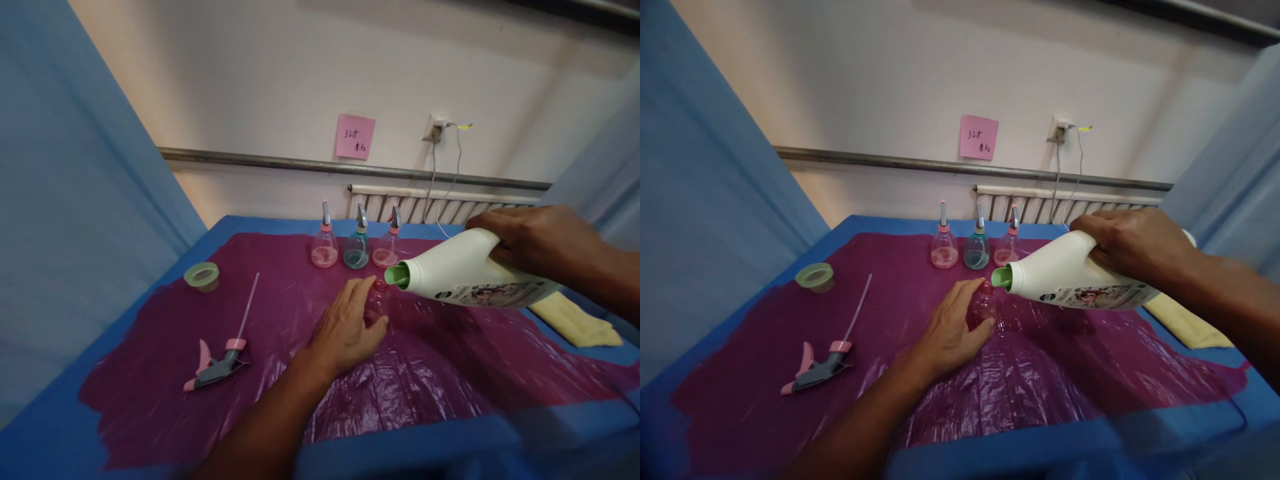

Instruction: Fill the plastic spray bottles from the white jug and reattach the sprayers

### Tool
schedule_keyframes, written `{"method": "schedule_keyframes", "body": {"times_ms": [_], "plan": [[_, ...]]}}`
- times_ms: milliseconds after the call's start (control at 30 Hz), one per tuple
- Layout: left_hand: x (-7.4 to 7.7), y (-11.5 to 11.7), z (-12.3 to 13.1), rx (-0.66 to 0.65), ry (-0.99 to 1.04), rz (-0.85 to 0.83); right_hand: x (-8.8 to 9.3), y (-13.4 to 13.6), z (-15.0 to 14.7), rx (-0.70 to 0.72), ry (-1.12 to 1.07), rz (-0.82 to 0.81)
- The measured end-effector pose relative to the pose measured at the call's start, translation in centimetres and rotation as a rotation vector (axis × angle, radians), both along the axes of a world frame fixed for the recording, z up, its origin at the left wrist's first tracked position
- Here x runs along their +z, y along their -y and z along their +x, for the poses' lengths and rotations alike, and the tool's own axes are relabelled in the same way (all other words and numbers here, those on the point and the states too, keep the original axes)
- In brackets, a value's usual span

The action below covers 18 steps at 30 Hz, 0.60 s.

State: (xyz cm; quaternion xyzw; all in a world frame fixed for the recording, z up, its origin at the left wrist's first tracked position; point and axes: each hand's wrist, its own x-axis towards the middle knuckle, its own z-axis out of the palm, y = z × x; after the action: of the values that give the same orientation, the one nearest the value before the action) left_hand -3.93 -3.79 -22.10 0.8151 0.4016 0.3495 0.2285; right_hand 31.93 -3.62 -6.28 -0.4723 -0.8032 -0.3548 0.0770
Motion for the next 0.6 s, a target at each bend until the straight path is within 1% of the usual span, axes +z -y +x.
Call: {"method": "schedule_keyframes", "body": {"times_ms": [200, 467, 533, 600], "plan": [[0.1, 0.2, -0.1, -0.021, -0.006, 0.011, 1.0, 0.2, -0.6, -0.042, 0.015, -0.053], [0.2, 0.2, 0.0, -0.02, -0.013, 0.02, 1.8, 0.3, -0.8, 0.011, 0.068, -0.04], [0.2, 0.2, 0.0, -0.025, -0.015, 0.02, 1.9, 0.3, -0.9, 0.001, 0.055, -0.064], [0.1, 0.1, 0.0, -0.024, -0.014, 0.02, 1.9, 0.2, -1.0, -0.035, -0.025, -0.078]]}}
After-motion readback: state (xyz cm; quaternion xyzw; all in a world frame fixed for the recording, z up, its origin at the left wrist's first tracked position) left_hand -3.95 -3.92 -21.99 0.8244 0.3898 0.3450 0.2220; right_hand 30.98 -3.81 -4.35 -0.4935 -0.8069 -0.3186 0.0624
